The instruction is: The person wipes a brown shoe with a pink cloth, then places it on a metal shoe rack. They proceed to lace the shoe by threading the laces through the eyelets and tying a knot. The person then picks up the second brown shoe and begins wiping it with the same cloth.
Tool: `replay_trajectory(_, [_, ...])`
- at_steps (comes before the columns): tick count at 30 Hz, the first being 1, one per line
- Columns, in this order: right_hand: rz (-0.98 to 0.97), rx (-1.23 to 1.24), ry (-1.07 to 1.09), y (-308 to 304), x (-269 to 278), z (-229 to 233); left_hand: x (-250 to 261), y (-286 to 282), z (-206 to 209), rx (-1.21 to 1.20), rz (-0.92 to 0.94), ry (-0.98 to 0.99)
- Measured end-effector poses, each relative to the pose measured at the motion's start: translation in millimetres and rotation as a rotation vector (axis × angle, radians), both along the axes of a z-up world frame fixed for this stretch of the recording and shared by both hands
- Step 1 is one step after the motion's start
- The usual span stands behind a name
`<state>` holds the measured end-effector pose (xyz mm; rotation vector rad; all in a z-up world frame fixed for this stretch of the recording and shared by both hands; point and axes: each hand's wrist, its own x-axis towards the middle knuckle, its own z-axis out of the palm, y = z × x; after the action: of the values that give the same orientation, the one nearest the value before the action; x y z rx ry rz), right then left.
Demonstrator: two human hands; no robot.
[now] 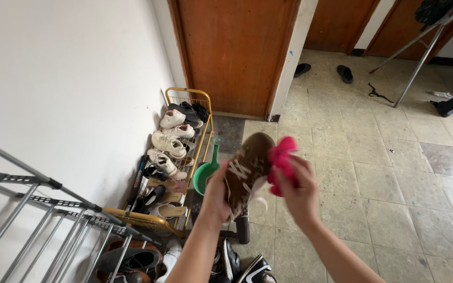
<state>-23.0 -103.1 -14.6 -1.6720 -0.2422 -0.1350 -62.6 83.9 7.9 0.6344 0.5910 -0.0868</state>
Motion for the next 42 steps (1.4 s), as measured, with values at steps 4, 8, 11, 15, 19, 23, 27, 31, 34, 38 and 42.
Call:
replay_trajectory(4, [-0.161, -0.632, -1.013, 28, 24, 17, 10, -34, -18, 0.217, 0.033, -0.106])
replay_trajectory(8, [-0.062, -0.477, -0.61, 32, 68, 13, 15, -39, -33, 0.481, 0.039, -0.122])
replay_trajectory(11, [-0.056, -0.308, -0.298, 26, 97, 4, 9, -38, -39, 0.766, -0.064, -0.166])
replay_trajectory(15, [-0.178, -0.235, -0.022, 25, 113, -7, -2, -39, -48, 0.786, -0.15, -0.125])
replay_trajectory(19, [-0.115, -0.15, 0.123, 30, 104, -8, 6, -24, -57, 0.785, -0.018, -0.095])
replay_trajectory(23, [0.04, -0.29, 0.382, 32, 84, 2, 2, -16, -60, 1.374, -0.072, -0.288])
replay_trajectory(27, [0.315, -0.322, -0.21, 44, 65, 9, 1, -15, -50, 1.793, -0.207, -0.402])
replay_trajectory(31, [0.587, -0.243, -0.454, 48, 61, 8, 4, -12, -36, 2.047, -0.463, -0.313])
replay_trajectory(34, [0.58, -0.258, -0.567, 39, 73, 6, -3, -9, -32, 1.959, -0.517, -0.201])
replay_trajectory(38, [0.523, -0.269, -0.526, 16, 91, 5, -11, -9, -38, 1.888, -0.453, -0.228])
replay_trajectory(42, [0.571, -0.261, -0.534, 25, 79, -3, -11, -6, -50, 1.855, -0.507, -0.214])
